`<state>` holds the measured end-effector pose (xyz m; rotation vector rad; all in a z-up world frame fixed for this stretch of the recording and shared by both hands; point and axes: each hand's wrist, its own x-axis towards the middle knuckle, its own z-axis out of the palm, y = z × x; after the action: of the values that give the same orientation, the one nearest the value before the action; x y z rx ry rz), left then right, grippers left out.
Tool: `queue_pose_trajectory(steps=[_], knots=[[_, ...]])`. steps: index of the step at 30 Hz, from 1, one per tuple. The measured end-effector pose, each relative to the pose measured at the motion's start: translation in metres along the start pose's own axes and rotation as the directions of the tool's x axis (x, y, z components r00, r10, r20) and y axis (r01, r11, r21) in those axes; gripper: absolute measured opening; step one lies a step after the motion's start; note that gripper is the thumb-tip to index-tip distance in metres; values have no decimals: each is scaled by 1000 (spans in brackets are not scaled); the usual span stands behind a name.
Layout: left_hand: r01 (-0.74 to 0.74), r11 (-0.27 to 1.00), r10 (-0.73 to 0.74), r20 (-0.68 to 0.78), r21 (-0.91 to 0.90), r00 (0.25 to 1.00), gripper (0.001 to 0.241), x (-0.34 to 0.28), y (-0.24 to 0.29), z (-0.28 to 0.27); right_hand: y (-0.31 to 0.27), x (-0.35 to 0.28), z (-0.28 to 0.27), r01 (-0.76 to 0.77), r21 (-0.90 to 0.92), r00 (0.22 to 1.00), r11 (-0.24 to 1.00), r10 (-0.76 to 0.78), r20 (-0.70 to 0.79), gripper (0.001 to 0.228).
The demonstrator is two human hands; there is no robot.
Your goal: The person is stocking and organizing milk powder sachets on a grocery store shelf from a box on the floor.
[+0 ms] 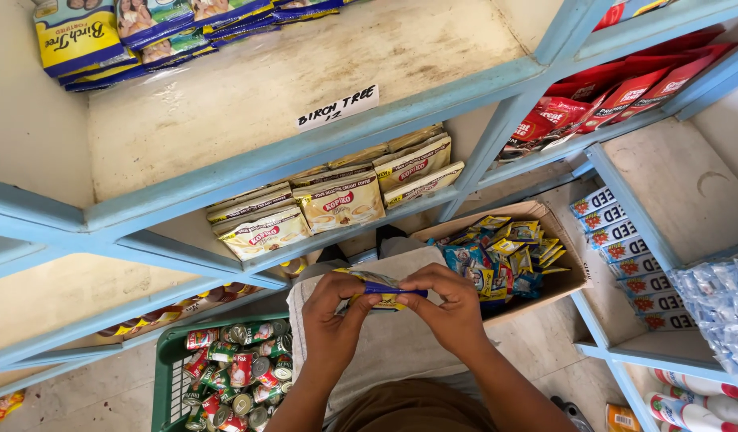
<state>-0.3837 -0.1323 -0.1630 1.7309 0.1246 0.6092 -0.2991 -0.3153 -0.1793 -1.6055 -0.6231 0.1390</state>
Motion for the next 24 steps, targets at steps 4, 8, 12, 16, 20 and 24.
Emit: queue_pose_trajectory(steps=[4, 8, 12, 16, 20, 24], knots=[[10, 995, -6, -32, 97, 999, 23, 8, 12, -2, -3, -1, 3, 7, -35, 999, 999, -8, -33, 19], [-337, 885, 319, 107, 321, 942, 35, 26, 37, -9, -16, 0, 2, 80, -107, 994, 991, -87, -69, 17], [-391, 863, 364, 143, 319, 920, 29, 25, 31, -10, -27, 2, 0, 151, -162, 985, 975, -162, -58, 17], [-300, 910, 271, 137, 287, 953, 23, 18, 27, -10, -25, 5, -3, 192, -247, 975, 950, -213, -59, 18], [-133, 974, 100, 178, 185, 979, 13, 15, 26, -14, -22, 15, -9, 315, -125, 949, 941, -310, 57, 42], [16, 999, -22, 149, 43, 989, 13, 13, 10, -14, 15, 3, -3, -303, 363, 898, 881, 136, 419, 70]])
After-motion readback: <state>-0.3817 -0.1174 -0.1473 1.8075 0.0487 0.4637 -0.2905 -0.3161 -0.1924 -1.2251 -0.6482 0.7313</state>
